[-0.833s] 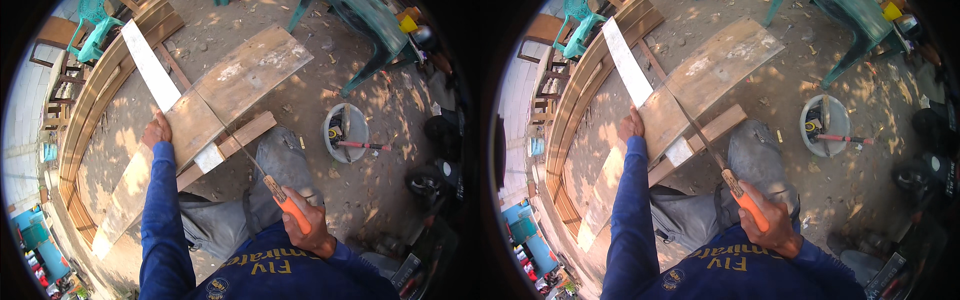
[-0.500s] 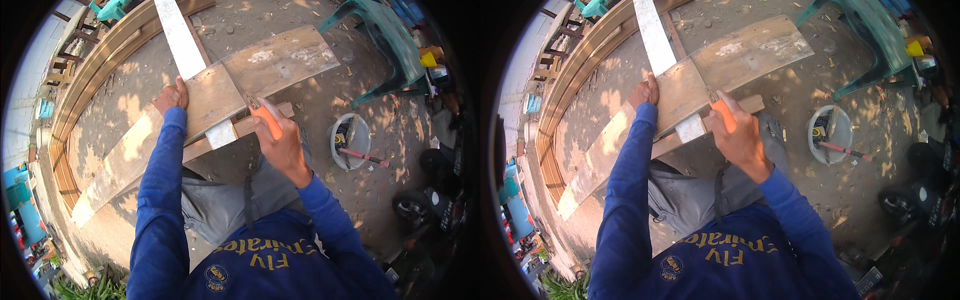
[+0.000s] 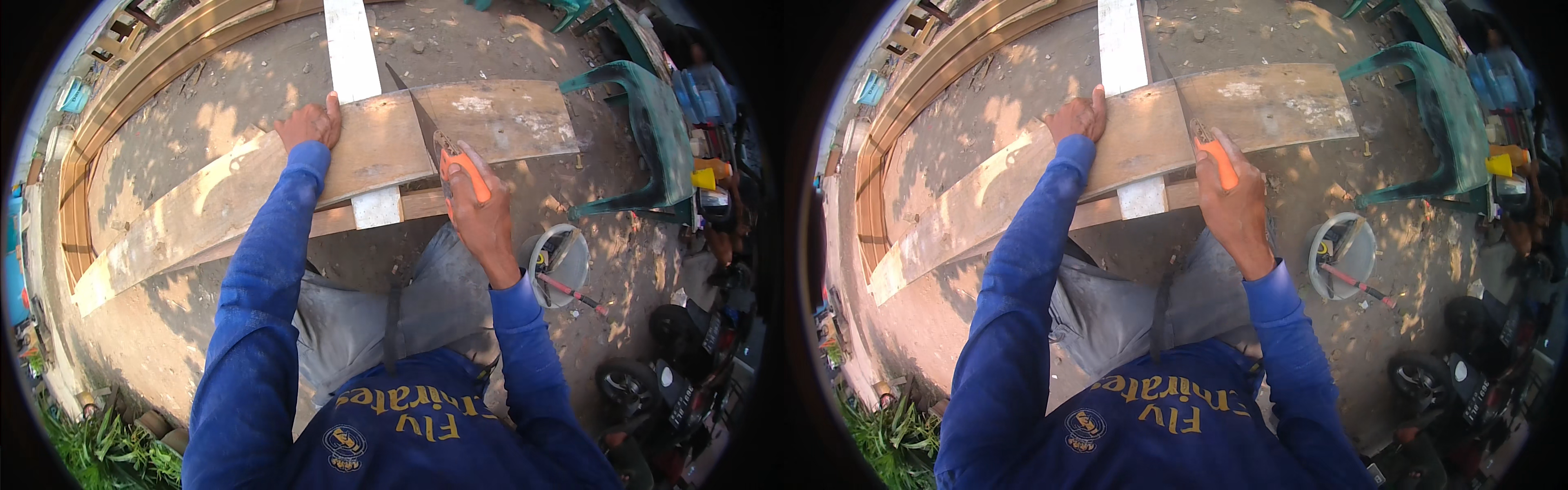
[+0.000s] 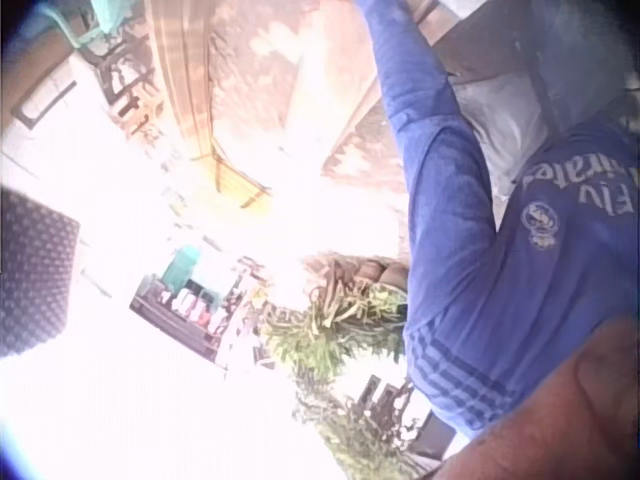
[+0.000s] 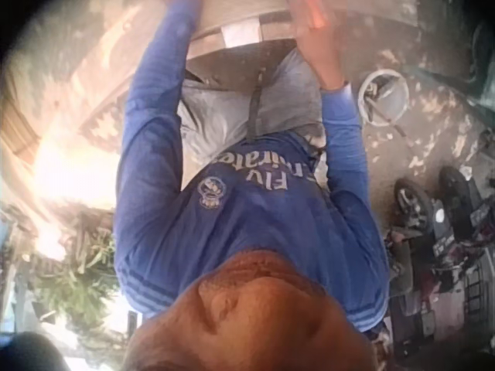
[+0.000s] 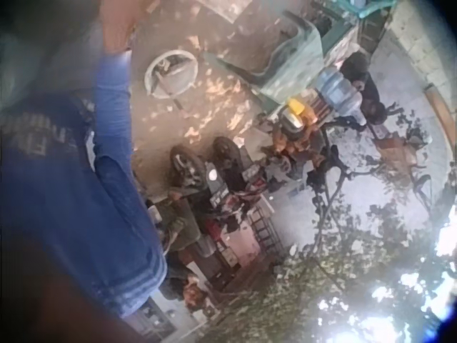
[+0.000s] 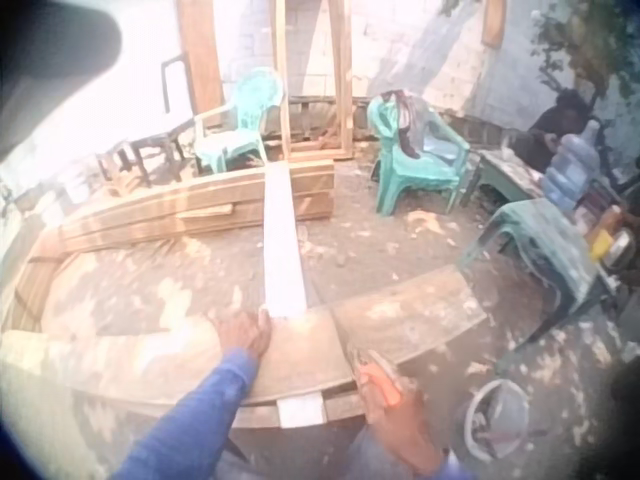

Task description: The person measures and marks a wooden plank using a tape measure and a pen, and then saws the plank along the marked line with a hand saw.

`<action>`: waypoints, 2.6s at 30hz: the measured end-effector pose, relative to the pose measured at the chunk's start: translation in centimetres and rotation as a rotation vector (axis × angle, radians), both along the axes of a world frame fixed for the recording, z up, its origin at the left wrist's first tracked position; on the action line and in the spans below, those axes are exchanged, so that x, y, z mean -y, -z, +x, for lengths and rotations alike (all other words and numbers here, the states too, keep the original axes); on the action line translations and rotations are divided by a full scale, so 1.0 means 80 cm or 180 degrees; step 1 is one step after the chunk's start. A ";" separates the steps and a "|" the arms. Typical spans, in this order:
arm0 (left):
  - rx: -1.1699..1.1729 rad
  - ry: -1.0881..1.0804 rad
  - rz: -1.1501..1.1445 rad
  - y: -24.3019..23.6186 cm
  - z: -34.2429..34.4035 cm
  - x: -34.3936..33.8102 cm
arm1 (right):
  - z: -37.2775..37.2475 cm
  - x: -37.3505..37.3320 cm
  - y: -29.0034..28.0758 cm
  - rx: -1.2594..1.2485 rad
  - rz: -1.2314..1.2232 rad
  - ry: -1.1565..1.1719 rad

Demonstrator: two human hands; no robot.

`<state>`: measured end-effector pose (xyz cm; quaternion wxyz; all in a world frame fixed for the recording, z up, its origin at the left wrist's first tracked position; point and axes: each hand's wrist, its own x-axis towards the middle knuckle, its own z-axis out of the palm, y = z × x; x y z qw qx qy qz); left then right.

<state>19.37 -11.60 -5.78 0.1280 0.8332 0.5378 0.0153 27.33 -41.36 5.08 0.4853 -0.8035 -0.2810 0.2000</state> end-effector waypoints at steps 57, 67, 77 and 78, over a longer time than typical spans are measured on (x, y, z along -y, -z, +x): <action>0.0081 -0.0032 0.0130 0.005 -0.009 -0.001 | -0.137 0.255 -0.009 -0.0554 -0.0015 -0.0062; -0.0053 0.0035 0.0044 0.001 0.001 -0.001 | -0.033 0.049 0.045 -0.0384 0.0292 0.0025; -0.0114 0.0061 -0.0116 -0.009 0.002 0.002 | -0.076 0.144 0.057 -0.0392 0.0638 0.0117; -0.0157 0.0097 -0.0222 -0.013 0.004 0.005 | -0.049 0.092 0.068 -0.0453 0.0687 0.0128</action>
